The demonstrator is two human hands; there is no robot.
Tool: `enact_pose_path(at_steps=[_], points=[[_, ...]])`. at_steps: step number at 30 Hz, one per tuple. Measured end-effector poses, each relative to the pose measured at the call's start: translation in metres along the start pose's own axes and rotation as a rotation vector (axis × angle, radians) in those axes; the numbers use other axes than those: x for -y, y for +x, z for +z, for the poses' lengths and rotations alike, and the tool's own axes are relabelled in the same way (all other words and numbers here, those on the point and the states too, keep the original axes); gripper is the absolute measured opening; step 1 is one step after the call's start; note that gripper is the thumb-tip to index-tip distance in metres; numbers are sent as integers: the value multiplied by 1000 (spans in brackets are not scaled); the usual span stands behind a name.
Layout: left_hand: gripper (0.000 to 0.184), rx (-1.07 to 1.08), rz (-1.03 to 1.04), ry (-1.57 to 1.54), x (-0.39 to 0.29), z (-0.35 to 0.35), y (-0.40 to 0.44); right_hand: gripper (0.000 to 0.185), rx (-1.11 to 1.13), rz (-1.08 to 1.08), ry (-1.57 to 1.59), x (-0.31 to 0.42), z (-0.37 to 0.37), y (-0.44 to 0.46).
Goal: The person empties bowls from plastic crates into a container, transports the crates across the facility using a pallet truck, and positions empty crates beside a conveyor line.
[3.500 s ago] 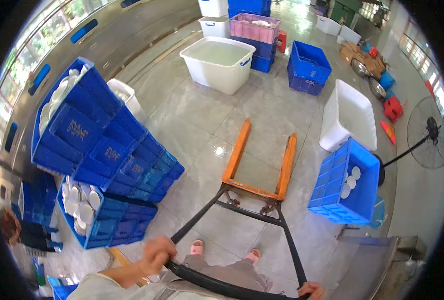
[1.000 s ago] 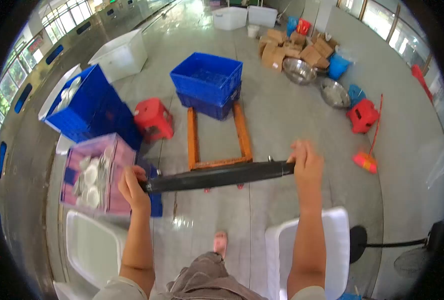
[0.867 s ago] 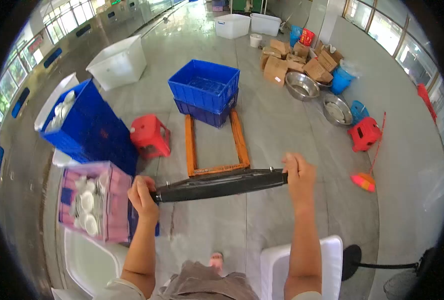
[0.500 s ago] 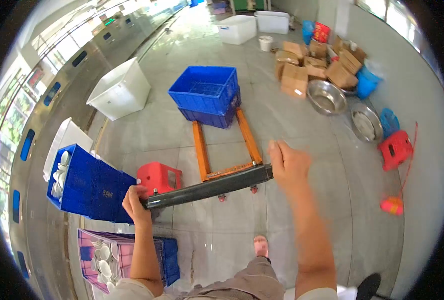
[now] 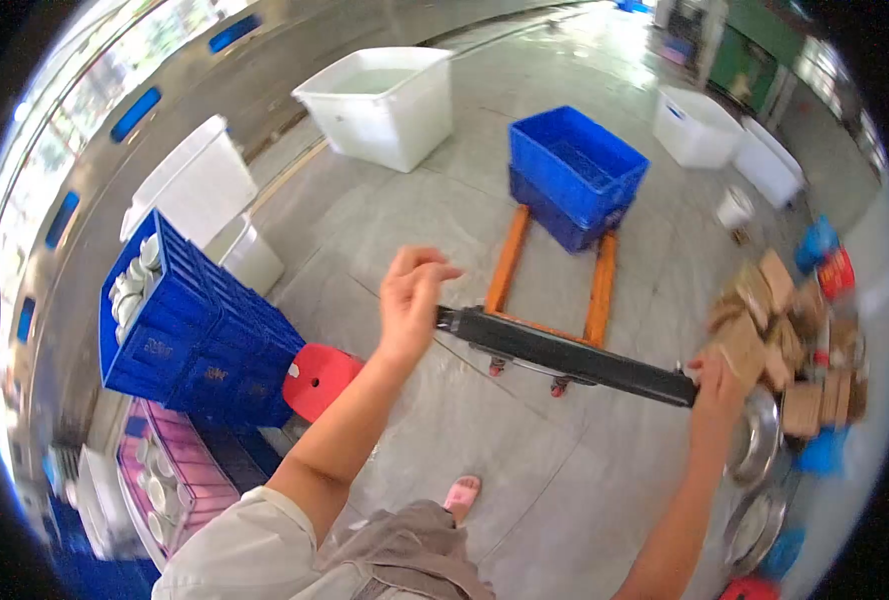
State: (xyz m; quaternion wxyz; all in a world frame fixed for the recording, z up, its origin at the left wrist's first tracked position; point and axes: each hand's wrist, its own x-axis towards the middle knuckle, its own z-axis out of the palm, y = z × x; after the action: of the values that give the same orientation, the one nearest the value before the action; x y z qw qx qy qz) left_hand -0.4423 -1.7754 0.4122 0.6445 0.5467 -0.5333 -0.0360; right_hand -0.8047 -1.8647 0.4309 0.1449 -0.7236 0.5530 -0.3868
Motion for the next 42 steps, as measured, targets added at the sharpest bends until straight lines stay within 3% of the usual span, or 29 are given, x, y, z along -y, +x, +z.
enact_pose_path(at_steps=[3, 7, 10, 15, 18, 22, 26, 28, 31, 32, 33, 34, 35, 36, 37, 38, 39, 40, 42], points=[[24, -77, 137, 161, 61, 70, 93, 28, 41, 81, -29, -21, 39, 115], [30, -159, -45, 398, 94, 155, 179, 40, 11, 72, -50, -61, 71, 232], [33, -225, -92, 330, 169, 248, 291, 44, 42, -9, 76, -145, 140, 400], [33, -196, -58, 333, 249, 340, 453, 49, 55, 56, 22, -114, 186, 588], [31, -161, -77, 346, 293, 385, 525, 47, 95, -8, 125, -206, 225, 688], [29, -115, -71, 327, 391, 469, 651, 47, 139, -97, -93, -250, 282, 846], [28, -152, -52, 285, 496, 529, 816, 50, 61, -69, -23, -240, 375, 1040], [27, -145, -38, 287, 532, 559, 875, 26, -90, -161, 109, -242, 410, 1118], [28, -71, -45, 377, 582, 598, 948, 50, 135, 113, 18, -277, 427, 1209], [30, 3, -35, 344, 594, 616, 975, 49, 80, 226, -12, -284, 421, 1215], [30, 33, -107, 310, 613, 628, 1010, 45, 92, 238, 310, -309, 432, 1249], [30, 177, -293, 391, 616, 618, 1058, 41, 106, 174, 209, -267, 456, 1295], [32, 127, -199, 452, 626, 614, 1115, 38, 113, 110, 107, -221, 481, 1341], [33, 178, -350, 313, 632, 609, 1168, 40, 189, 43, 21, -200, 494, 1400], [33, 64, -276, 137, 660, 619, 1216, 35, 52, -26, 40, -127, 510, 1438], [31, 88, -354, 94, 667, 621, 1263, 37, 9, -252, -86, -96, 517, 1476], [30, 62, -355, 63, 674, 629, 1304, 39, 89, -39, -81, -59, 519, 1505], [31, 114, -270, 18, 694, 632, 1332, 38, 31, 22, -57, -43, 528, 1512], [34, 56, -319, 48, 727, 613, 1336, 34, 21, -4, 9, -25, 572, 1525]])
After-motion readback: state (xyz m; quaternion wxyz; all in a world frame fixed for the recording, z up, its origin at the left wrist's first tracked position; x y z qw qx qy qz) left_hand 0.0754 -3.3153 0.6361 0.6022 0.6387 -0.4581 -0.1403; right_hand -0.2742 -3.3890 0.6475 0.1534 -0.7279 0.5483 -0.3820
